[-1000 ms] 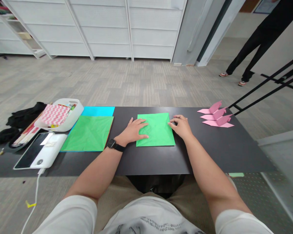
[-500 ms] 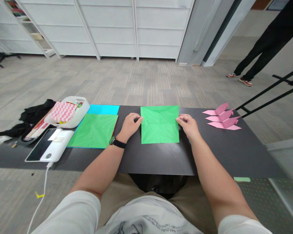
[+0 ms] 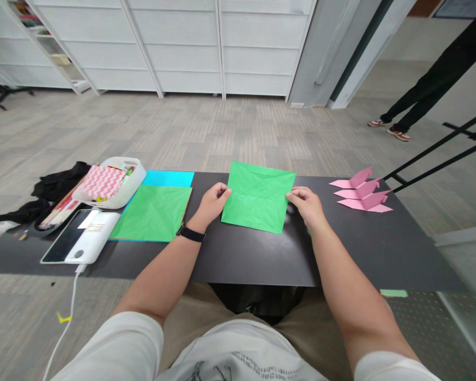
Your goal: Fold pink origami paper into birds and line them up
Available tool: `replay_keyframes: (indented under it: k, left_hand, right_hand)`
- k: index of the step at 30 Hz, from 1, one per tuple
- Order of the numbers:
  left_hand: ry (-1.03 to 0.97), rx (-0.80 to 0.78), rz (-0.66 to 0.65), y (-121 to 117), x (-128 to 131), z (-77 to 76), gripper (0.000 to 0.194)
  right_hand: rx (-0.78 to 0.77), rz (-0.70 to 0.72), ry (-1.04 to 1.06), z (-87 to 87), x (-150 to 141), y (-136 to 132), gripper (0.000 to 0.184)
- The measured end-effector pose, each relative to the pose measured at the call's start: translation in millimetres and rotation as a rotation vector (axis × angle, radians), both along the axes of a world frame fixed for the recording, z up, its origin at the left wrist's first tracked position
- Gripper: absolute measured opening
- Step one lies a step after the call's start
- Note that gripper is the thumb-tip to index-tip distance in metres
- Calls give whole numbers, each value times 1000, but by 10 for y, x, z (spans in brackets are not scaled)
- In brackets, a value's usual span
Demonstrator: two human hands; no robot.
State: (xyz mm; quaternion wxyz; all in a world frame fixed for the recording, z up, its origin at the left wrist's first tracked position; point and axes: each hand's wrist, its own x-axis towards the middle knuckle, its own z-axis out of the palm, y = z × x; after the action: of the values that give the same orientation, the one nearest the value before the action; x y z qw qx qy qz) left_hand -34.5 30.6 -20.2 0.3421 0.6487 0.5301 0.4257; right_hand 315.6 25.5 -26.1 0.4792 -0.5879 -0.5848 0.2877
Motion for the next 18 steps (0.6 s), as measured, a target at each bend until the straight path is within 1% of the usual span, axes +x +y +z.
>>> replay_keyframes:
  k: [2,4,6,8,9,11,14,16,18]
  left_hand:
    - [-27,0,55,19,-11,-3,19]
    - [-17,10,96,19,-27,8,15]
    - [31,14,84,-3,-39,28,13]
    - [119,24,26,-43,-38,53,12]
    - [173,32,-16,-66,-30,67,13]
    - [284,54,-111,-109,-1,93,14]
    - [421,102,-220,-147,62,126,16]
    - [512,135,-251,-157,102,141,19]
    - [600,163,-220,-167,127,157,25]
  right_hand:
    - [16,11,-42,10,-6,-5,37]
    - [86,-42,-65,25,-9,-15,39]
    - [203,-101,-114,54,-11,-37,44]
    - [296,-97,-198,97,-20,-72,46]
    - [315,-62,-243,120,-31,-92,46]
    - [323,60,-337,162,-68,-133,46]
    - [338,325,-504,188,-164,-185,38]
    - [343,484,-605,175,-248,-213,30]
    - [305,571,-697,145,-332,-236,27]
